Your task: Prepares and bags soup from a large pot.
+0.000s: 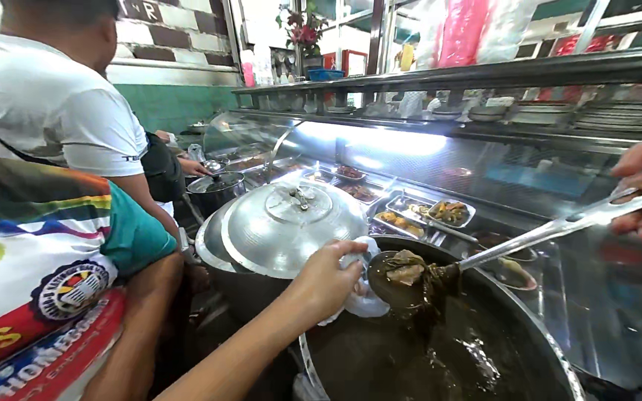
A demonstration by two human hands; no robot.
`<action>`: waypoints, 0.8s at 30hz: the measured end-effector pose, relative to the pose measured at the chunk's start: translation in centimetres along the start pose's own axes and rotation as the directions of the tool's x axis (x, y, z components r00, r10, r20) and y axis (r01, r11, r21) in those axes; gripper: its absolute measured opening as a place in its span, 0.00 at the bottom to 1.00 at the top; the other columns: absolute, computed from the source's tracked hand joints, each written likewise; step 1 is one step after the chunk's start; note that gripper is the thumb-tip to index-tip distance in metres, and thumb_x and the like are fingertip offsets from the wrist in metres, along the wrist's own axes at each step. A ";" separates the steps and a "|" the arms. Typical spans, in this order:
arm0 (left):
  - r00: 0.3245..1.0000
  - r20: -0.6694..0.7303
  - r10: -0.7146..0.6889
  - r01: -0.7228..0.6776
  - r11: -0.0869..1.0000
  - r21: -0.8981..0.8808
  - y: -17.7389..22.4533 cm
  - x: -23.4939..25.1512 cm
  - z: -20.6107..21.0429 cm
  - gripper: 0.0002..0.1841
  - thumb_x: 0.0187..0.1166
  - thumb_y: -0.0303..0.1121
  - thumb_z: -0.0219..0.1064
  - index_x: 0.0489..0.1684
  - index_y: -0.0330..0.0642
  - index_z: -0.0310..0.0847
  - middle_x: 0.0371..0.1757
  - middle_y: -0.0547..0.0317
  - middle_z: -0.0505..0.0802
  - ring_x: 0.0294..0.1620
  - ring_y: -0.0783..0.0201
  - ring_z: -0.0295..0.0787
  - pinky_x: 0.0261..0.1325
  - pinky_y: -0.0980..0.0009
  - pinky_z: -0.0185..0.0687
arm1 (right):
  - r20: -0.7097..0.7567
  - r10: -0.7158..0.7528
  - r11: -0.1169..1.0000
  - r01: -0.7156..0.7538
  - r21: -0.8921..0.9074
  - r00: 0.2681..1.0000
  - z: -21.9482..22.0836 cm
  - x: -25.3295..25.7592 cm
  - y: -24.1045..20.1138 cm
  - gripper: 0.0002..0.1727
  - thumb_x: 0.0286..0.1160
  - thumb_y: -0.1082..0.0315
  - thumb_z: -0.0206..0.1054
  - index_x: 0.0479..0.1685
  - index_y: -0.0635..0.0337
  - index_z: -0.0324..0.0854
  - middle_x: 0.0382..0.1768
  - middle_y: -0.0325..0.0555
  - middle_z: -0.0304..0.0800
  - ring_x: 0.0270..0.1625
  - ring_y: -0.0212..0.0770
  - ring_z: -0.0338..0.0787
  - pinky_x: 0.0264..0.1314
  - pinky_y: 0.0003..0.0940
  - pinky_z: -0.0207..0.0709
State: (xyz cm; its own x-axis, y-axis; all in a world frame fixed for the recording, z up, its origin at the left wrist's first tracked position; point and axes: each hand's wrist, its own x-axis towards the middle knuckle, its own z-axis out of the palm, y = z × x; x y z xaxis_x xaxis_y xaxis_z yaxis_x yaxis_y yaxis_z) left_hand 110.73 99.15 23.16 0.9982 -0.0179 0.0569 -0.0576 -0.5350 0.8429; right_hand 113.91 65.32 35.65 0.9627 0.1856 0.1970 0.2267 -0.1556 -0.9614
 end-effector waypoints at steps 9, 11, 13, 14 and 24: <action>0.993 0.106 -0.047 0.088 0.900 -0.426 3.4 3.5 4.1 0.23 0.89 0.28 0.58 0.83 0.46 0.69 0.39 0.51 0.92 0.29 0.65 0.88 0.32 0.71 0.84 | 0.213 -0.133 0.906 0.206 -0.371 0.968 4.9 -2.4 -2.5 0.10 0.83 0.82 0.56 0.53 0.57 0.75 0.28 0.53 0.95 0.26 0.48 0.97 0.29 0.37 0.94; 0.994 0.075 -0.080 0.105 0.886 -0.451 3.3 3.9 4.0 0.23 0.87 0.28 0.57 0.82 0.45 0.70 0.42 0.50 0.90 0.29 0.64 0.85 0.32 0.70 0.81 | 0.373 -0.193 0.815 0.360 -0.454 0.908 5.1 -2.8 -2.5 0.14 0.75 0.82 0.64 0.51 0.51 0.79 0.32 0.46 0.97 0.26 0.45 0.97 0.27 0.36 0.95; 0.989 0.025 -0.143 0.136 0.856 -0.498 3.1 4.4 3.3 0.21 0.88 0.28 0.56 0.79 0.41 0.72 0.42 0.49 0.87 0.31 0.62 0.85 0.37 0.64 0.86 | 0.516 -0.238 0.654 0.529 -0.541 0.823 4.8 -3.2 -2.1 0.16 0.70 0.73 0.69 0.55 0.44 0.82 0.30 0.33 0.95 0.25 0.35 0.95 0.25 0.30 0.93; 0.984 0.001 -0.181 0.154 0.837 -0.525 3.0 4.6 2.9 0.20 0.88 0.27 0.56 0.78 0.40 0.72 0.42 0.50 0.87 0.32 0.61 0.85 0.39 0.63 0.86 | 0.571 -0.252 0.533 0.604 -0.592 0.782 4.7 -3.6 -1.9 0.16 0.70 0.67 0.68 0.57 0.42 0.82 0.30 0.28 0.94 0.24 0.29 0.92 0.24 0.26 0.90; 0.983 -0.019 -0.181 0.123 0.739 -0.662 4.0 3.8 1.5 0.22 0.84 0.20 0.57 0.77 0.39 0.74 0.60 0.48 0.83 0.29 0.65 0.82 0.32 0.71 0.84 | 0.767 -0.150 -0.260 0.724 -0.640 0.624 6.3 -8.5 -2.6 0.17 0.84 0.79 0.58 0.65 0.69 0.85 0.45 0.64 0.91 0.43 0.62 0.91 0.44 0.51 0.83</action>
State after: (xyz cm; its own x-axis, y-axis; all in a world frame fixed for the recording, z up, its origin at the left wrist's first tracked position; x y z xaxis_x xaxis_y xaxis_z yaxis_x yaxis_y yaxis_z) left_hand 114.28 95.66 25.89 0.9917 0.0953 -0.0862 0.0700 0.1619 0.9843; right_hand 104.20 70.26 35.29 0.4534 0.8832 0.1199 0.7322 -0.4458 0.5150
